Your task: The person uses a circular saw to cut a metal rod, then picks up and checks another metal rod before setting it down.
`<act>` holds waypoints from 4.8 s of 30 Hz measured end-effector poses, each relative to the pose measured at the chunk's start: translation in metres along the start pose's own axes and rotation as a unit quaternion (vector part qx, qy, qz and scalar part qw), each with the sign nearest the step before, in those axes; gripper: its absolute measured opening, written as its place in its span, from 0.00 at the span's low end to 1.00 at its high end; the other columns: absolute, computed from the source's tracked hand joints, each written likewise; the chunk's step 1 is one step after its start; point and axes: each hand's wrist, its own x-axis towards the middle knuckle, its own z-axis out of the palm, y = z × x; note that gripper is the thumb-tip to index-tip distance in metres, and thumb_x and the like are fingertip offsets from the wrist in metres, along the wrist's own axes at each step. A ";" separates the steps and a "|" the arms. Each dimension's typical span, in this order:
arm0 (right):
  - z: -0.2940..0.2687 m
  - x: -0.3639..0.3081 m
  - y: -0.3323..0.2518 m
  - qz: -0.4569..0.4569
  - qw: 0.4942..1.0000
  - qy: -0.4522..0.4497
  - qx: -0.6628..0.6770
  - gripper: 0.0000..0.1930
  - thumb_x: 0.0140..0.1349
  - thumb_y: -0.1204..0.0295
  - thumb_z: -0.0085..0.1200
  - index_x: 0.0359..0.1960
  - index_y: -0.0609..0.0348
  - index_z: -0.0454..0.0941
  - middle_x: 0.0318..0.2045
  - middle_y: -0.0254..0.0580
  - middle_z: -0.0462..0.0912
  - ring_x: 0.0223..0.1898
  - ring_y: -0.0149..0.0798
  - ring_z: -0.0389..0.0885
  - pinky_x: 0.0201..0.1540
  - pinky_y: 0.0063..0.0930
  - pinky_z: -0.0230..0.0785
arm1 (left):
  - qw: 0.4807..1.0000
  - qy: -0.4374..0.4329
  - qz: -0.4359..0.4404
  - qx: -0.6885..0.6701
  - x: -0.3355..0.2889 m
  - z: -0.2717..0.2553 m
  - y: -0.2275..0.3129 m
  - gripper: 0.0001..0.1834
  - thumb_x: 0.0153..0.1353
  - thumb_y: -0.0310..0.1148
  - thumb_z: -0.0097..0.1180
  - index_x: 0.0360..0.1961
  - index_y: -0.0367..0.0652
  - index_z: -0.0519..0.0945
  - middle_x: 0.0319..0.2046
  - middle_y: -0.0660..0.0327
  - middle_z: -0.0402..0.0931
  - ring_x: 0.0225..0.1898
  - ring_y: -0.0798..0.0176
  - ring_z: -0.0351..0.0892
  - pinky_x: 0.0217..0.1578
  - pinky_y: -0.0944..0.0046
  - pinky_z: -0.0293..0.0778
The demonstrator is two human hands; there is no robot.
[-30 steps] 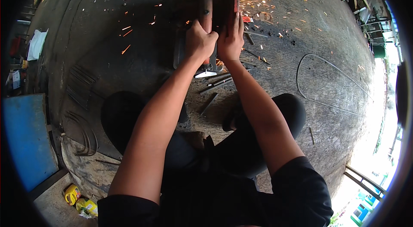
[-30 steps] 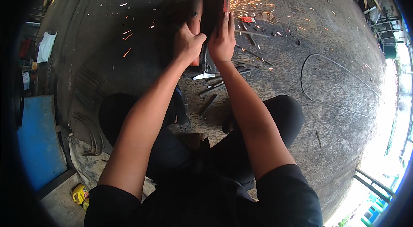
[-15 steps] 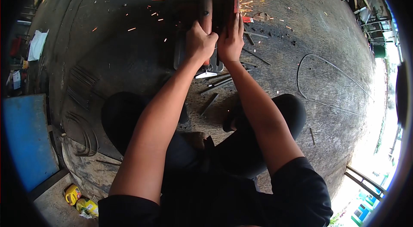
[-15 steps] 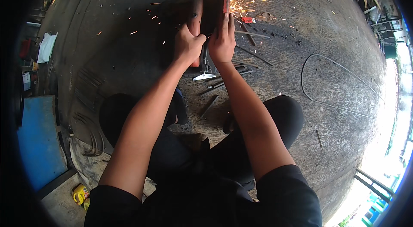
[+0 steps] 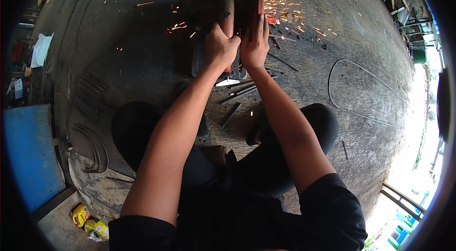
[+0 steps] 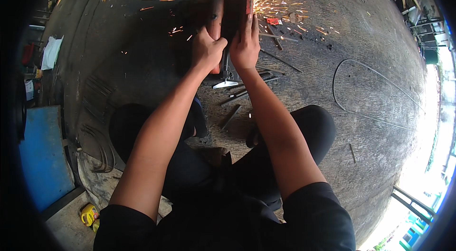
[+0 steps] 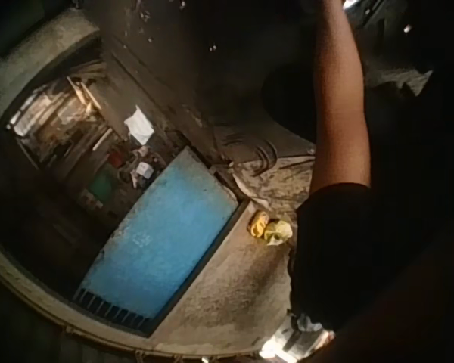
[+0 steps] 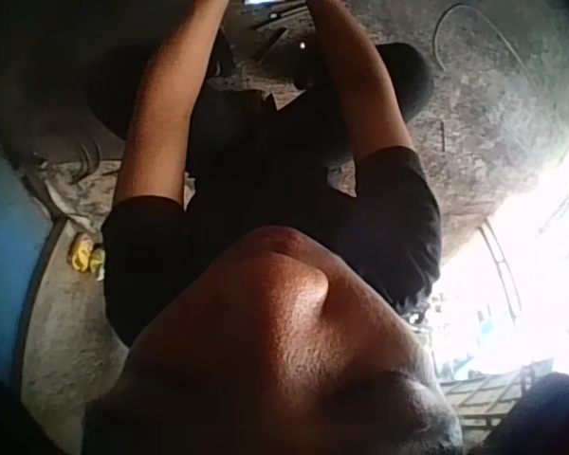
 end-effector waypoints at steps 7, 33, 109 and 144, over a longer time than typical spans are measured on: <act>-0.001 -0.001 -0.001 0.002 1.000 -0.002 0.002 0.32 0.58 0.77 0.48 0.67 0.55 0.55 0.60 0.64 0.63 0.55 0.64 0.69 0.49 0.44 0.71 | 1.000 -0.016 -0.019 -0.006 0.002 0.002 -0.004 0.25 0.42 0.33 0.57 0.40 0.26 0.73 0.32 0.39 0.77 0.37 0.41 0.79 0.42 0.53 0.74; -0.025 0.018 -0.005 0.002 0.995 -0.097 0.027 0.33 0.60 0.73 0.48 0.67 0.62 0.51 0.62 0.65 0.59 0.60 0.63 0.65 0.54 0.44 0.68 | 0.992 -0.024 -0.016 -0.125 -0.015 0.001 -0.024 0.32 0.50 0.44 0.60 0.51 0.32 0.68 0.38 0.41 0.78 0.43 0.44 0.79 0.43 0.54 0.73; 0.041 -0.257 -0.053 0.222 0.868 -0.383 0.226 0.08 0.49 0.72 0.49 0.24 0.65 0.75 0.25 0.57 0.80 0.24 0.55 0.78 0.30 0.48 0.69 | 0.954 -0.140 -0.170 -0.202 0.055 -0.034 0.064 0.20 0.52 0.44 0.59 0.26 0.32 0.75 0.19 0.58 0.74 0.19 0.63 0.76 0.19 0.59 0.74; 0.050 -0.251 0.052 0.556 0.794 -0.081 0.232 0.43 0.52 0.57 0.65 0.63 0.67 0.56 0.54 0.59 0.73 0.55 0.48 0.73 0.57 0.35 0.63 | 0.961 -0.161 -0.131 -0.184 0.060 -0.032 0.055 0.21 0.53 0.46 0.60 0.32 0.35 0.74 0.21 0.60 0.73 0.20 0.67 0.74 0.25 0.67 0.73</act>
